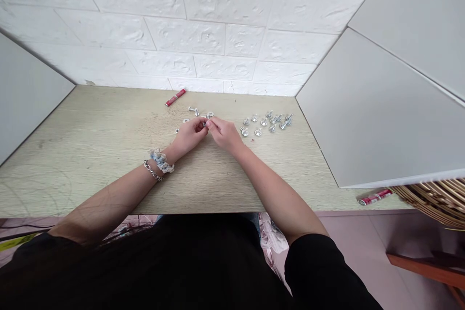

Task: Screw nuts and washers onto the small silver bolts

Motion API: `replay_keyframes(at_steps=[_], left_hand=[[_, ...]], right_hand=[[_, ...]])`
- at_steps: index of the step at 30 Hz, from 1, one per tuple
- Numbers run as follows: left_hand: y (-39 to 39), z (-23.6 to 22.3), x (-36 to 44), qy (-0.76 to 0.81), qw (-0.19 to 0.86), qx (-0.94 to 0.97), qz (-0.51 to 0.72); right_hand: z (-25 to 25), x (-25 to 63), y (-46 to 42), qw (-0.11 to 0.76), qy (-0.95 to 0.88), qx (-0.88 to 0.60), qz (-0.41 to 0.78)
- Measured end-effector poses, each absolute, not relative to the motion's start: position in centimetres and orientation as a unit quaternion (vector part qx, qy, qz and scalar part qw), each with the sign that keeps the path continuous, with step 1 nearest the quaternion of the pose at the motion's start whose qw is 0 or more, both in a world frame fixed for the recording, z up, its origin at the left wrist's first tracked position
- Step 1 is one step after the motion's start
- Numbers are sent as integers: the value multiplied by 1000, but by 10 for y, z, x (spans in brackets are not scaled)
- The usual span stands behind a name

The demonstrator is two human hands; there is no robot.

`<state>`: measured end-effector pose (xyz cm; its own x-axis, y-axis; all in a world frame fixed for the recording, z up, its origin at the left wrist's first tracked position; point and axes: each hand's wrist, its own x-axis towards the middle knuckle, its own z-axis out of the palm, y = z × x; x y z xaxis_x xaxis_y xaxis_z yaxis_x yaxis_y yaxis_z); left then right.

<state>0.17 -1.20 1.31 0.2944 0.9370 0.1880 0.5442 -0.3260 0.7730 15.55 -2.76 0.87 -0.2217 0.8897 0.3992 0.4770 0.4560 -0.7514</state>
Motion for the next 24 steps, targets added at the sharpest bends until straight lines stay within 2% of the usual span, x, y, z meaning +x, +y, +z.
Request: replay_keyframes(at_steps=[24], left_hand=[[-17,18,3,496,304,752,310]], right_hand=[[10,155,-26,363,-722,-520,276]])
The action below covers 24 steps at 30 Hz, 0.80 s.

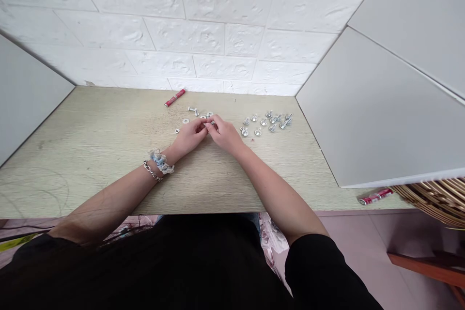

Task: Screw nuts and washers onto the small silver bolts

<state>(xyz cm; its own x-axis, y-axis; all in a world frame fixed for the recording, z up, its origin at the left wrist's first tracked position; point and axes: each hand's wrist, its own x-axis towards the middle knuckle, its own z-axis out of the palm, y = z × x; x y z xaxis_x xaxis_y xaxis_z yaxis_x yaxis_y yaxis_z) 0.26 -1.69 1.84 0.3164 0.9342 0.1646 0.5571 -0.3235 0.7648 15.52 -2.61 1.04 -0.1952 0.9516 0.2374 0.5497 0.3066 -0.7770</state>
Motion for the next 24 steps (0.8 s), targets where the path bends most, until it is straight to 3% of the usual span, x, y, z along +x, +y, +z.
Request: replay_keyframes(at_steps=[24], left_hand=[[-16,18,2,496,294,764,291]], right_hand=[[10,157,-26,344,-732,-525,264]])
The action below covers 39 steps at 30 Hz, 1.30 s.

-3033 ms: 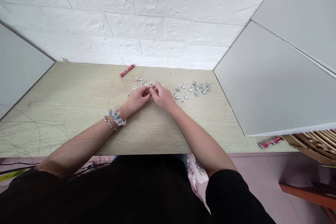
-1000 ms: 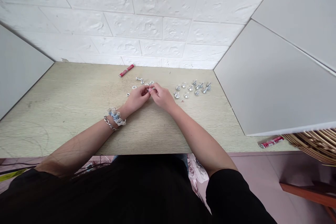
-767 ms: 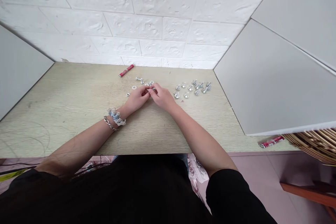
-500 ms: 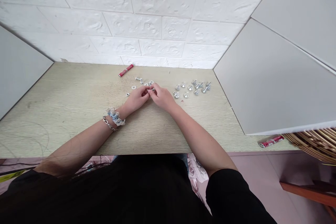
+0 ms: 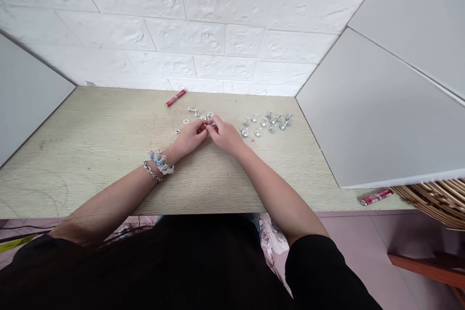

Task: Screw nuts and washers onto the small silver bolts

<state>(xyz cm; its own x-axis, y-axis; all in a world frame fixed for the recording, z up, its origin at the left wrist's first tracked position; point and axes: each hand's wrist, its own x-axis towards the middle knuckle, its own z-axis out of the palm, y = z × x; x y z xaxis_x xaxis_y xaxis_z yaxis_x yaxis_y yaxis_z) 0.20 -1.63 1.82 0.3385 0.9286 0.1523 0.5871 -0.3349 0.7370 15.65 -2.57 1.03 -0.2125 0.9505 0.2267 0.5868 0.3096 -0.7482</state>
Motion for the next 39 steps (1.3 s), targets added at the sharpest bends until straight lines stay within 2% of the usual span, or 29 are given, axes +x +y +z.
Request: replay_keyframes(at_steps=[11,18,39], left_hand=[[-15,17,2,514,305,741,306],[-14,16,2,528,315,722,317],[-14,16,1,512,327,731,312]], right_hand=[[6,157,-20,356,-740,-510,256],[6,156,-21,333,-749,-501,277],[6,161,-17,327,-728,-539,271]])
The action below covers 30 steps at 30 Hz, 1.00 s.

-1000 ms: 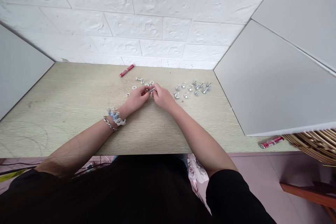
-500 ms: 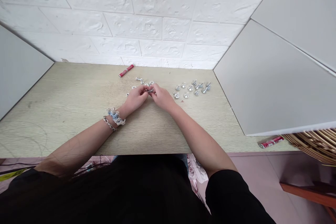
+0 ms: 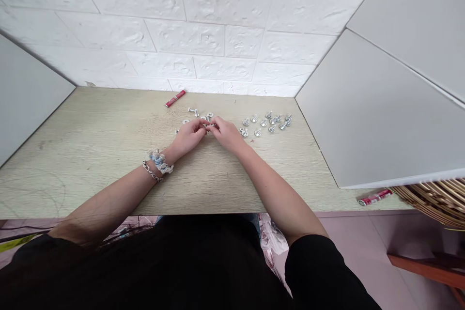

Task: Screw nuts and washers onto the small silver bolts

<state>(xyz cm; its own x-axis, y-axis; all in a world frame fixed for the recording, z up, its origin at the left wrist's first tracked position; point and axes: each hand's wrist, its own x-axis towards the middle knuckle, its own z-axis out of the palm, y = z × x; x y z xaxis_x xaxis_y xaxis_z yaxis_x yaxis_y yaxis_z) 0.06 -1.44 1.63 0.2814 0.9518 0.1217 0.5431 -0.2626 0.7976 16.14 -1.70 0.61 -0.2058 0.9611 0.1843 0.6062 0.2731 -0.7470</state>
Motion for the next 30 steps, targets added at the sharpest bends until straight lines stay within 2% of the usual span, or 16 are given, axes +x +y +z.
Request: replay_keyframes(at_steps=[11,20,30], left_hand=[[-16,14,3,462,340,753,322],[-13,13,2,505,307,738,327],[-13,11,2,518,322,721,329]], right_hand=[[5,163,-17,330,-735,-535,253],[11,160,-21,322,-731,-546,253],[6,159,-20,339,-721,-535,281]])
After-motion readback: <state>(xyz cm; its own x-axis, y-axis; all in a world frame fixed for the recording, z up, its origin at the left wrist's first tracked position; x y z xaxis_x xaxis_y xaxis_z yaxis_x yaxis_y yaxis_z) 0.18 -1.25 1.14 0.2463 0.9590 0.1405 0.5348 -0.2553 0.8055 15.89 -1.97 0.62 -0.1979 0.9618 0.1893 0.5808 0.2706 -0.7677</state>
